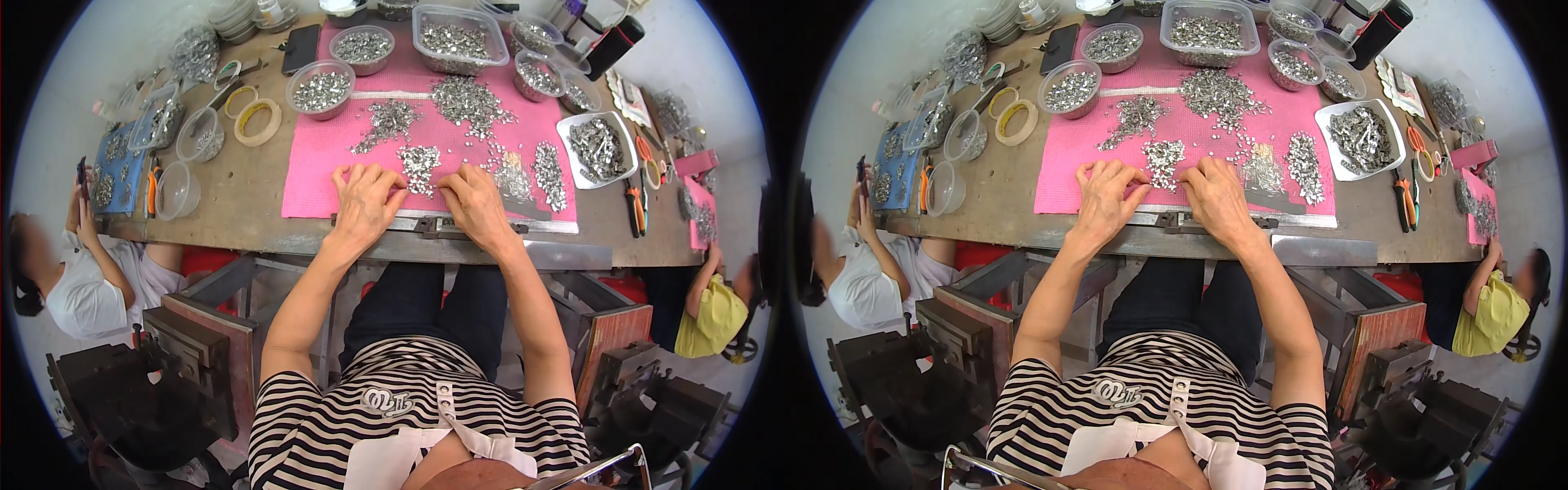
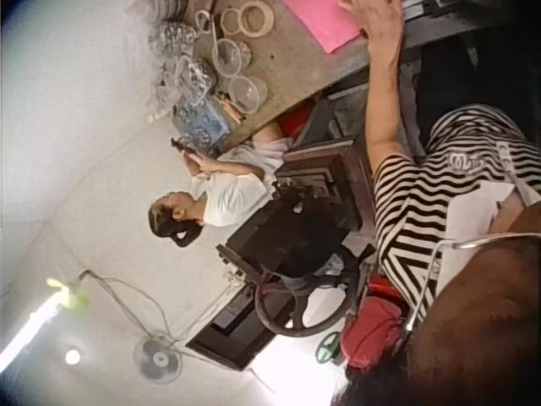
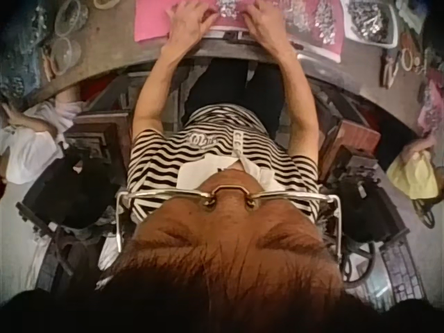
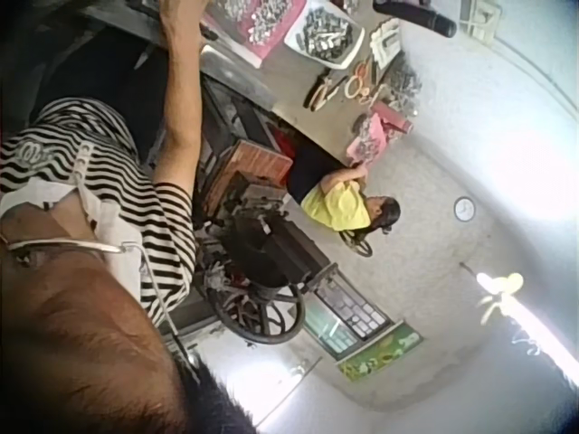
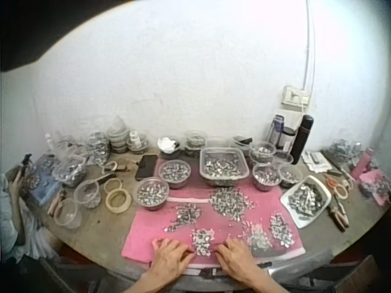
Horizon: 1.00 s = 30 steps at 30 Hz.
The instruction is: The person sits at a workbench and sorts small silver metal pieces from a pink mat into a metal tray using their hands. They repeatedly pick up handfuls of the pieces, sift through them, and place the sorted items into the tray.
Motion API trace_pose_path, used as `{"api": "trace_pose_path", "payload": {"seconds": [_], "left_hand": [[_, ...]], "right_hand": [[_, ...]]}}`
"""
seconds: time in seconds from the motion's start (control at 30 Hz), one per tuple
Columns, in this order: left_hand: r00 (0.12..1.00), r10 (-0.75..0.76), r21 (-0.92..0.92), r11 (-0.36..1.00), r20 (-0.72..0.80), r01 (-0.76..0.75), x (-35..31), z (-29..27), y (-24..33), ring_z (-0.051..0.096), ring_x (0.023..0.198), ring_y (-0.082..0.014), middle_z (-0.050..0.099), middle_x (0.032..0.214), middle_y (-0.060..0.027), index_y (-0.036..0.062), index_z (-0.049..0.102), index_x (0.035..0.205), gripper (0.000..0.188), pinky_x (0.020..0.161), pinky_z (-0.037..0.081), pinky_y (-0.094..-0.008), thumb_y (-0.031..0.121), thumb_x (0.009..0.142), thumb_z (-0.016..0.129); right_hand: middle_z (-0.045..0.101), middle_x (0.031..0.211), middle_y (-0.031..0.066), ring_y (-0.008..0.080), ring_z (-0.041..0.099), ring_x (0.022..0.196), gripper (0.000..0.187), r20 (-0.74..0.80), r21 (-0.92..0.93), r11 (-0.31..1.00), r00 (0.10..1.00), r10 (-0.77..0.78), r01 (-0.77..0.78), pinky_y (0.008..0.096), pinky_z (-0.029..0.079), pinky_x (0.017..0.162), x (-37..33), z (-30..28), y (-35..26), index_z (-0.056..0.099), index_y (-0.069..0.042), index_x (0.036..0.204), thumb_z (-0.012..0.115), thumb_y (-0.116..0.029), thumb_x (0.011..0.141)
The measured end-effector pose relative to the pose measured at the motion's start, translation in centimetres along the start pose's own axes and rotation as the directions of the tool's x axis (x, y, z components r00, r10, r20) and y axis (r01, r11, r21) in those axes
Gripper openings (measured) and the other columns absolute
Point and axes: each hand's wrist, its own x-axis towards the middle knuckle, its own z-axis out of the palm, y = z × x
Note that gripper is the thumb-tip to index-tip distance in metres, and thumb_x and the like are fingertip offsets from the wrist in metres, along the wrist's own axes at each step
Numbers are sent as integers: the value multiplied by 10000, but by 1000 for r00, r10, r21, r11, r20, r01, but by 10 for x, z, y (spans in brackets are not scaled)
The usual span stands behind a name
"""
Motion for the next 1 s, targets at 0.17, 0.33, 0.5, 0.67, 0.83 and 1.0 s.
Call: {"api": "trace_pose_path", "payload": {"seconds": [0.17,0.33,0.5,0.67,0.83,1.0], "left_hand": [[1000,-7,-4,1000,15,7,-1,2,-5,574,881,-209,638,875,9,134,750,950,87,1032,325,-511,148,871,785],[1000,13,22,1000,28,-14,0,4,-6,579,887,-215,642,879,7,126,741,961,86,1052,317,-530,121,878,764],[998,49,-48,998,36,-47,0,3,8,600,944,-225,654,911,-6,106,717,967,81,1089,300,-558,113,891,746],[982,177,-237,959,63,-157,-9,16,45,609,989,-248,649,955,-40,95,686,981,101,1093,309,-560,93,889,727],[974,210,-260,948,81,-183,-14,29,54,601,983,-249,623,959,-44,76,649,989,114,1077,327,-534,77,896,714],[972,220,-262,946,79,-193,-13,33,57,583,983,-267,613,957,-61,67,646,975,96,1058,333,-545,81,903,707]], "right_hand": [[583,907,114,309,586,898,85,16,-47,999,1000,-17,18,437,447,803,7,11,-1,676,-45,943,713,-60,868],[601,907,117,305,596,896,76,40,-64,997,999,-30,32,432,441,804,10,10,2,654,-36,922,707,-58,872],[594,900,97,271,596,867,90,83,172,979,992,96,-110,402,440,809,-9,-27,0,644,-30,950,707,-37,886],[611,911,87,270,596,859,120,93,244,962,990,104,-124,402,428,799,-40,-41,0,632,-42,924,728,-26,853],[608,926,89,276,584,869,140,39,199,978,998,48,-55,401,429,791,-50,-40,-1,622,-35,931,729,-15,843],[601,938,94,290,569,878,165,34,28,999,999,-25,24,411,435,792,-55,-37,-5,614,-33,947,734,-11,835]]}}
